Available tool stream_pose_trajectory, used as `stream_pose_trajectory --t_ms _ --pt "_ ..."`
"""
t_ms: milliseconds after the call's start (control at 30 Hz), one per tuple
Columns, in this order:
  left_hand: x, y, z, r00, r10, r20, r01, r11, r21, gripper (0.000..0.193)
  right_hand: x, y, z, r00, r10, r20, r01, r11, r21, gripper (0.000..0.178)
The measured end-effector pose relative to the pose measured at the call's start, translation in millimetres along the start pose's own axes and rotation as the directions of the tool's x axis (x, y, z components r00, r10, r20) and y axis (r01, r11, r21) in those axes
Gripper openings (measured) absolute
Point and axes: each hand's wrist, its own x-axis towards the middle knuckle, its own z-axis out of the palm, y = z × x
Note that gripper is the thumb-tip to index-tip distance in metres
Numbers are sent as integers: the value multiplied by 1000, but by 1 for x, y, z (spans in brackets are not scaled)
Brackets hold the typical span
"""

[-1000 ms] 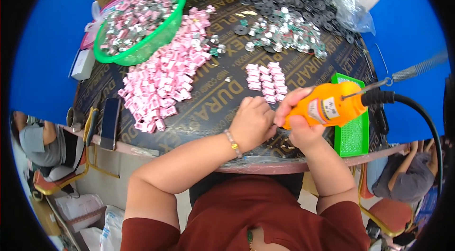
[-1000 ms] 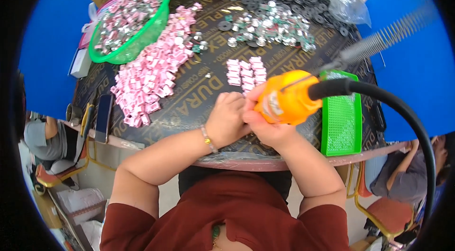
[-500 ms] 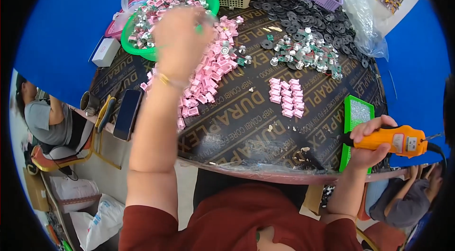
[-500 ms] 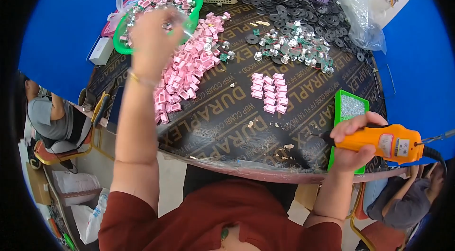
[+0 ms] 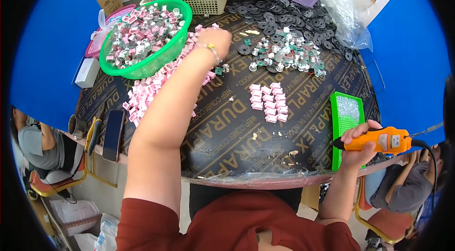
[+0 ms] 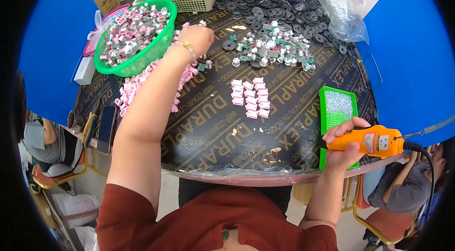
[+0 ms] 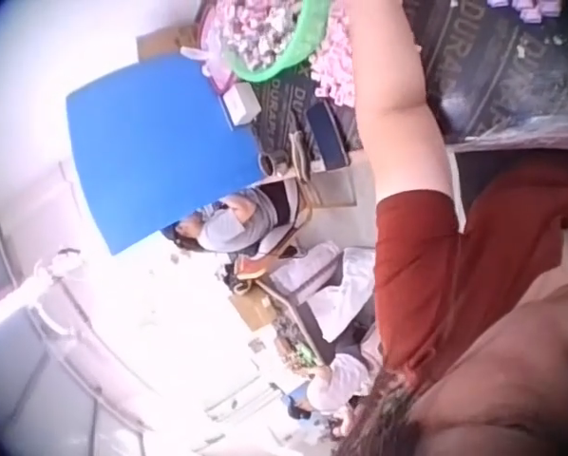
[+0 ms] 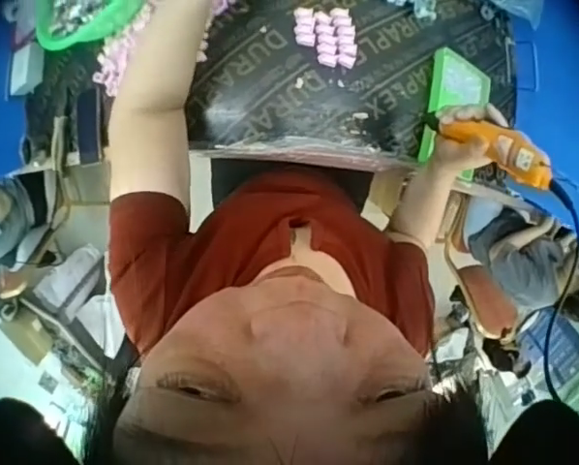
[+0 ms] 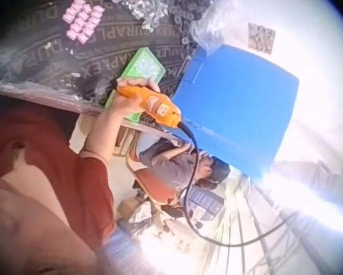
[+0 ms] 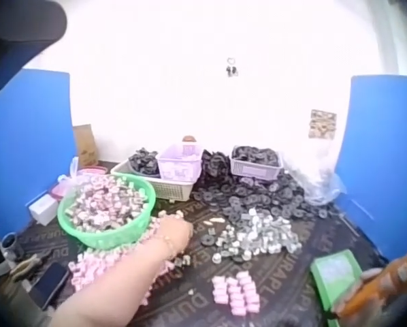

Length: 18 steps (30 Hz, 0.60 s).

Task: Assembling small electronic or toy components using an electric screwdriver at a factory workbench.

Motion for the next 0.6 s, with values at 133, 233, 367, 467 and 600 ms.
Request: stream_pose_trajectory --t_ms 133,233,367,467,600 --pt "-1 -18 -23 942 165 291 -101 969 -225 24 1 -1 -9 1000 6 -27 -6 1000 -25 66" --pt "-4 -20 -22 889 294 352 -252 954 -160 26 3 1 -9 999 11 -31 -11 1000 -8 67" --pt "-13 -21 -27 975 197 106 -148 922 -359 23 5 0 -8 1000 -3 -27 3 1000 1 68" --pt "-33 -6 -65 982 170 -80 -176 676 -715 18 6 -4 -16 999 -26 -39 25 1000 -13 68" --pt "-97 27 -74 844 374 -384 -533 512 -674 11 5 -9 -23 998 -41 -39 40 999 -29 67"
